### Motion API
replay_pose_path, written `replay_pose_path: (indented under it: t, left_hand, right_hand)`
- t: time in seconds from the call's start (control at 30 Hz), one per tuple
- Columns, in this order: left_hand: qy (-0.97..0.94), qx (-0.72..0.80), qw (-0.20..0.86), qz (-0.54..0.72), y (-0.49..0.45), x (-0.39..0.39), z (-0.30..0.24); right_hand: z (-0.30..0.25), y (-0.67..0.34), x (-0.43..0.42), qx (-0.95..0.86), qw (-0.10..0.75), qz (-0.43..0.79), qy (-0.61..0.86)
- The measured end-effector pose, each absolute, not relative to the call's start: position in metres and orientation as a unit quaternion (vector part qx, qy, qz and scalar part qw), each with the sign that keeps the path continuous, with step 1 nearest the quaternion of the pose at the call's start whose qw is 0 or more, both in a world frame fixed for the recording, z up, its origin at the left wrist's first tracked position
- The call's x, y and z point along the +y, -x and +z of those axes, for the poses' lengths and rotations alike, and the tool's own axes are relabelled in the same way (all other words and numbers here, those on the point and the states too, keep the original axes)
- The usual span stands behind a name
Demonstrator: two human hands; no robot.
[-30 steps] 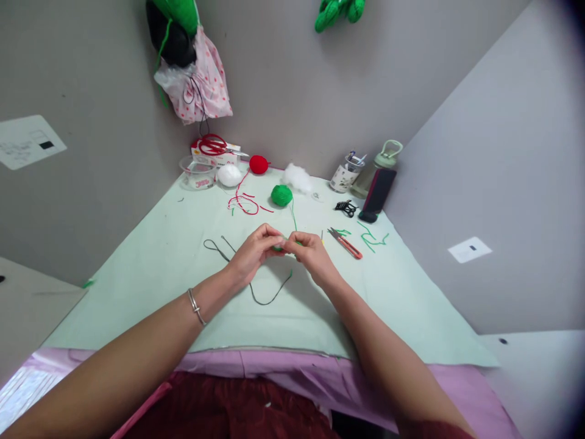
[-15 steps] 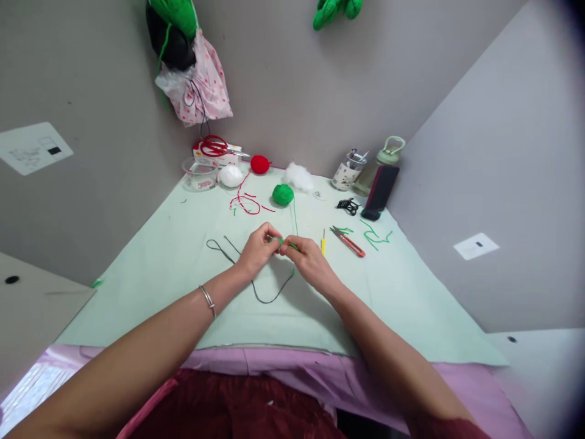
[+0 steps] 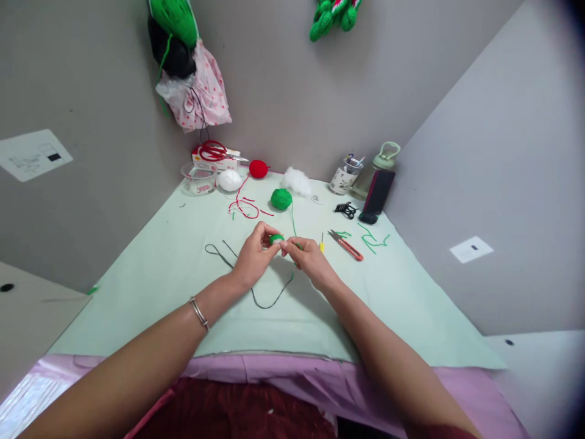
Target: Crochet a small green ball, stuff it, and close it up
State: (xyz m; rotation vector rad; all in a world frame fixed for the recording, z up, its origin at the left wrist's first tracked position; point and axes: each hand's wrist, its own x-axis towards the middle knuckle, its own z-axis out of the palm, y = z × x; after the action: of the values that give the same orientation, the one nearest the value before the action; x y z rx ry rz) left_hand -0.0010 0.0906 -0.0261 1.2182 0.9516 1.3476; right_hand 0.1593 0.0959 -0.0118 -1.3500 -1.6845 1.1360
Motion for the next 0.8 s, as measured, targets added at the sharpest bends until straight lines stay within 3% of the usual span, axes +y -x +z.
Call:
replay_pose_path:
  t: [0.3, 0.6, 0.8]
  left_hand:
    - [-0.475, 0.361, 0.605, 0.527, 0.001, 0.085, -0.016]
    - [-0.438, 0.408, 0.592, 0.54, 0.0, 0.097, -0.031]
    - [-0.398, 0.409, 0.608, 0.551, -0.004, 0.094, -0.029]
  right_hand:
    - [-0.001, -0.159, 0.089, -0.681, 0.355, 0.368, 0.524]
    - [-0.002, -0.147, 0.073, -0.745, 0.286, 0.285, 0.531]
    - [-0.004, -0.147, 0.077, -0.737, 0.29, 0.251, 0.556]
